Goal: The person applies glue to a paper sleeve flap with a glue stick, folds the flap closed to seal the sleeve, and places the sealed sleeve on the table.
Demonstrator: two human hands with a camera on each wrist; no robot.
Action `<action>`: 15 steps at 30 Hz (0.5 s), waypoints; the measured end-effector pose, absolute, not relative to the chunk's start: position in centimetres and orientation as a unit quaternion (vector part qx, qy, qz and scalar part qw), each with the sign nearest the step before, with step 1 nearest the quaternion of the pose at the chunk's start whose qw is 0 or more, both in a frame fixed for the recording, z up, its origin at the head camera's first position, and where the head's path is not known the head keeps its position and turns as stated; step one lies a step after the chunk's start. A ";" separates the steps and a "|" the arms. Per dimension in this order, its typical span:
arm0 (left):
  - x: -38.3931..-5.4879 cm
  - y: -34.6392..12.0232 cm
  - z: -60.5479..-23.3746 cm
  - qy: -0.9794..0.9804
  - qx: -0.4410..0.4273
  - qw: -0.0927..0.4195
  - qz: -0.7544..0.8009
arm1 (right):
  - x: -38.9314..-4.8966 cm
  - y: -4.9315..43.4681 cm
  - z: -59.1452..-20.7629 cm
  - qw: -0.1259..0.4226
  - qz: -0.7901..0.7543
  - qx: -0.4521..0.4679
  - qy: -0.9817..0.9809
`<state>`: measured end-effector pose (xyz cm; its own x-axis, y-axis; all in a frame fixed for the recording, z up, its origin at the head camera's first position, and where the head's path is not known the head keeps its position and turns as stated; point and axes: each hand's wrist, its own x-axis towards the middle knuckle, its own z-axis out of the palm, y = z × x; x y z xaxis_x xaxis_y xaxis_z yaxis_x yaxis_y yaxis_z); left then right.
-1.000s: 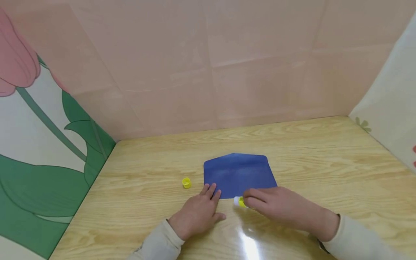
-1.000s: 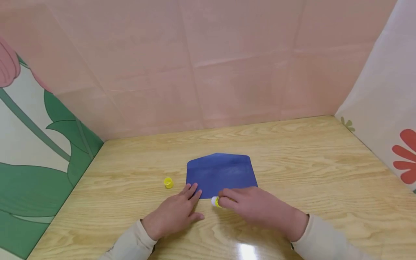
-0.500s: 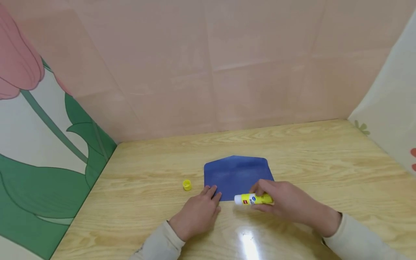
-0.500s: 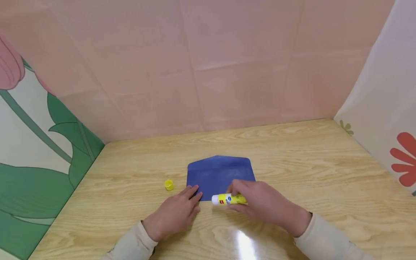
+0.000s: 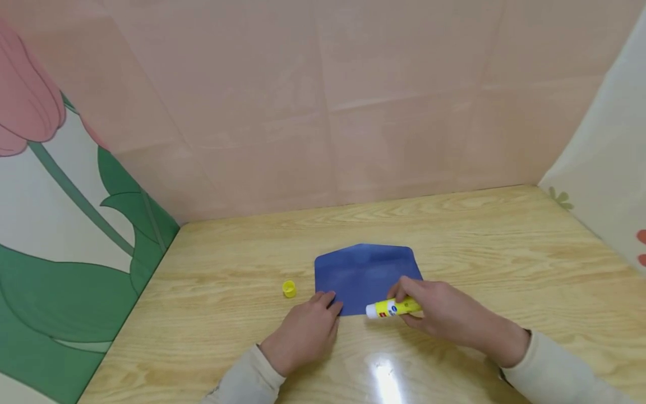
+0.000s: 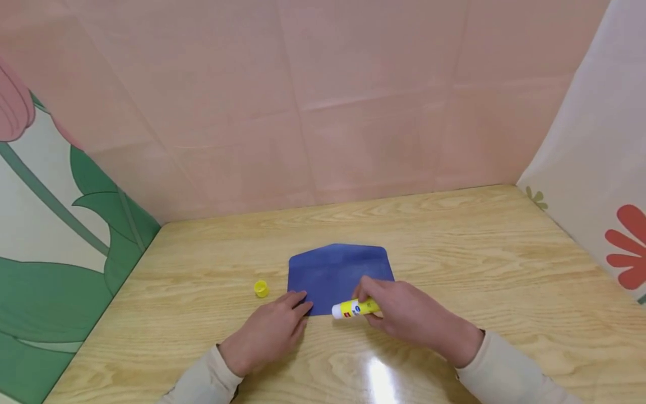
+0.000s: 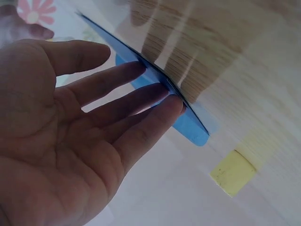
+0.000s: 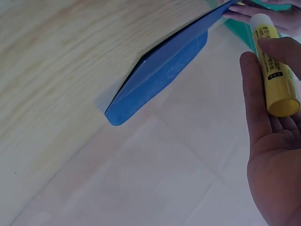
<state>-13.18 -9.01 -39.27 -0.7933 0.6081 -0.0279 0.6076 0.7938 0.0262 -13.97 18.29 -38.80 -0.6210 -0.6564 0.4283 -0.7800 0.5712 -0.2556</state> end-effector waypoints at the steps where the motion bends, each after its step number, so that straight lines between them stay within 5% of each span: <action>1: -13.1 -9.0 -39.3 0.947 0.322 0.012 0.006 | -14.0 18.3 -38.8 0.148 0.212 0.412 -0.874; 15: -14.5 -8.4 -39.0 0.945 0.310 -0.099 -0.041 | -13.9 18.2 -38.9 0.145 0.214 0.415 -0.873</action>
